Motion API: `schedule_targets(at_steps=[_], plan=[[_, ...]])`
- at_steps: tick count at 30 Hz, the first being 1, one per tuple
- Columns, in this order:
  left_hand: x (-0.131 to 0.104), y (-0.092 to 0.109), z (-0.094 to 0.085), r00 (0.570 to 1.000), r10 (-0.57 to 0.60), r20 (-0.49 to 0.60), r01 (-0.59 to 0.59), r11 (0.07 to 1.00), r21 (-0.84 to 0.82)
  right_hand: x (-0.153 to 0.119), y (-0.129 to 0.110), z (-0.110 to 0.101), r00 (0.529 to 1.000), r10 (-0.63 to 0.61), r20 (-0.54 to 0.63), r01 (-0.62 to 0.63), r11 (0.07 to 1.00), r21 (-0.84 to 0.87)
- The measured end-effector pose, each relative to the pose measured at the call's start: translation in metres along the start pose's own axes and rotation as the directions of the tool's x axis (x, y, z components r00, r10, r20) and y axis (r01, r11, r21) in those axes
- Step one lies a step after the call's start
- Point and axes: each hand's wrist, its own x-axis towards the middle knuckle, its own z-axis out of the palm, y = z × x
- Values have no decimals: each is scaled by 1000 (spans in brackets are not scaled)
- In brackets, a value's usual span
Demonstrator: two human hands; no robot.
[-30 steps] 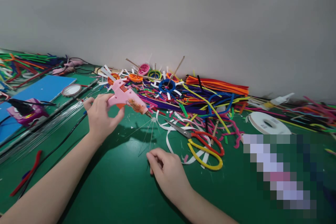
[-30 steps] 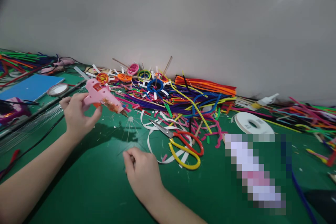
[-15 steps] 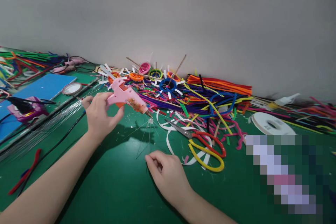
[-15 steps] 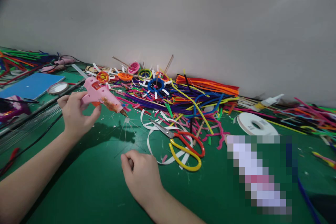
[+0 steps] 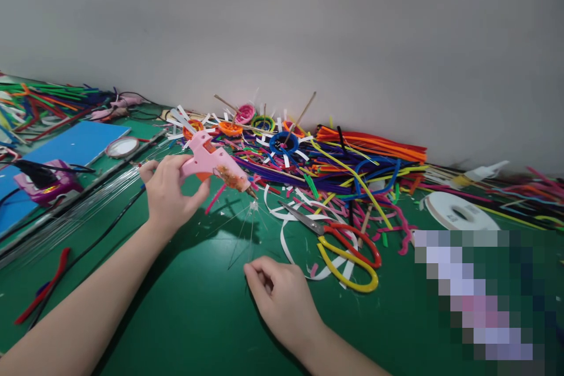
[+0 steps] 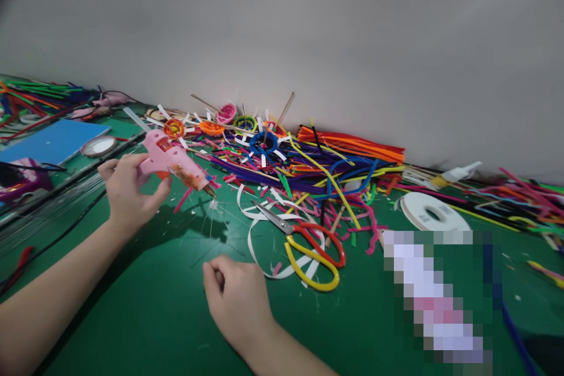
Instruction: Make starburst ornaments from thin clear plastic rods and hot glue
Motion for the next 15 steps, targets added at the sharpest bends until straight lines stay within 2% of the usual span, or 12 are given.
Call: schedule_targets(at_steps=[6, 11, 15], plan=[[0, -2, -1, 1000, 14, 11, -14, 1000, 23, 0, 1, 1, 1000, 8, 3, -8, 1000, 10], [1, -6, 2, 994, 73, -82, -70, 997, 32, 0, 0, 0, 999, 27, 22, -27, 1000, 8], [2, -7, 3, 992, 87, -90, -85, 996, 27, 0, 1, 0, 999, 28, 27, -29, 999, 14]])
